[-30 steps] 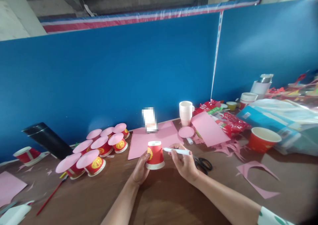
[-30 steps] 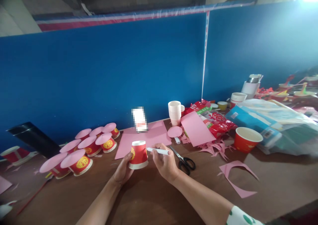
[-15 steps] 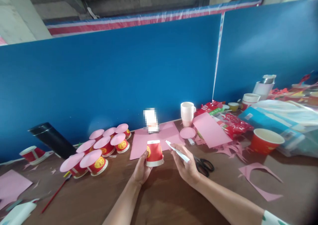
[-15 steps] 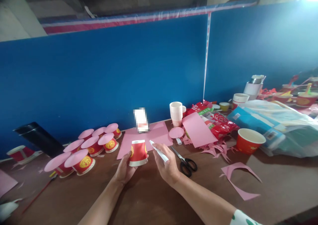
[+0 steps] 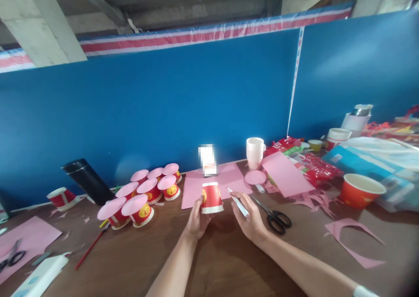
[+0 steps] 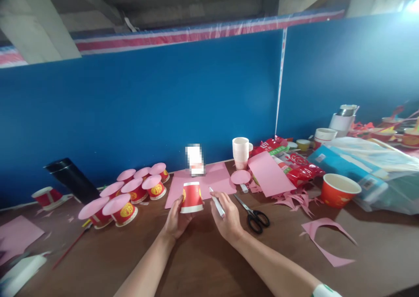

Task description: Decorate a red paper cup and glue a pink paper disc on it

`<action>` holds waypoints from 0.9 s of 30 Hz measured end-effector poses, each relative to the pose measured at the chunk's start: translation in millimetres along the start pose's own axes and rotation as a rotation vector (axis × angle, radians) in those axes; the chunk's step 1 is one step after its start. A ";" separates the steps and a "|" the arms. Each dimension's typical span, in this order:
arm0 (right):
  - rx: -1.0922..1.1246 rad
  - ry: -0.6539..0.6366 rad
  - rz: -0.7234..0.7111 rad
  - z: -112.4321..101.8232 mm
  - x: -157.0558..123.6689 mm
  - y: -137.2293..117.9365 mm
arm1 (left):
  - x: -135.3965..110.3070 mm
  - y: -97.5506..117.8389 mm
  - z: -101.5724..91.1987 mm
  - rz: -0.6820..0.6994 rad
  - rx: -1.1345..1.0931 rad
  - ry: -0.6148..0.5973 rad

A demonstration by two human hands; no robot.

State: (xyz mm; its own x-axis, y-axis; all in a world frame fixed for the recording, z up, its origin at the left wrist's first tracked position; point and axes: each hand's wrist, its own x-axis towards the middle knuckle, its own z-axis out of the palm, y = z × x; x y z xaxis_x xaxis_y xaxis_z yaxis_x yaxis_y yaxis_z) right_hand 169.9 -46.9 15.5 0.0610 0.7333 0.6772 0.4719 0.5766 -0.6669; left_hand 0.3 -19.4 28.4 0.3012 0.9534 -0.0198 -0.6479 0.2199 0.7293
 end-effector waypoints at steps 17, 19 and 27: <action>-0.164 0.004 -0.058 2.6 -4.1 5.5 | -0.9 -6.4 -4.4 0.073 0.017 0.045; -0.196 0.001 -0.078 1.2 -4.0 3.1 | -1.2 -6.3 -3.2 0.076 0.025 0.048; -0.249 -0.048 -0.114 -2.4 -6.7 -4.4 | 1.1 -9.9 -6.3 0.094 0.050 0.055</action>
State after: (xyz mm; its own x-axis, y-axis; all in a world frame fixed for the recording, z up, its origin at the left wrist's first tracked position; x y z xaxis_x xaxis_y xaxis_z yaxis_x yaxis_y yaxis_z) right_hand 169.5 -55.3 14.7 -0.0439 0.6883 0.7241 0.6757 0.5544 -0.4859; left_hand 2.7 -19.3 16.8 0.2013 0.9794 0.0141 -0.6353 0.1196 0.7629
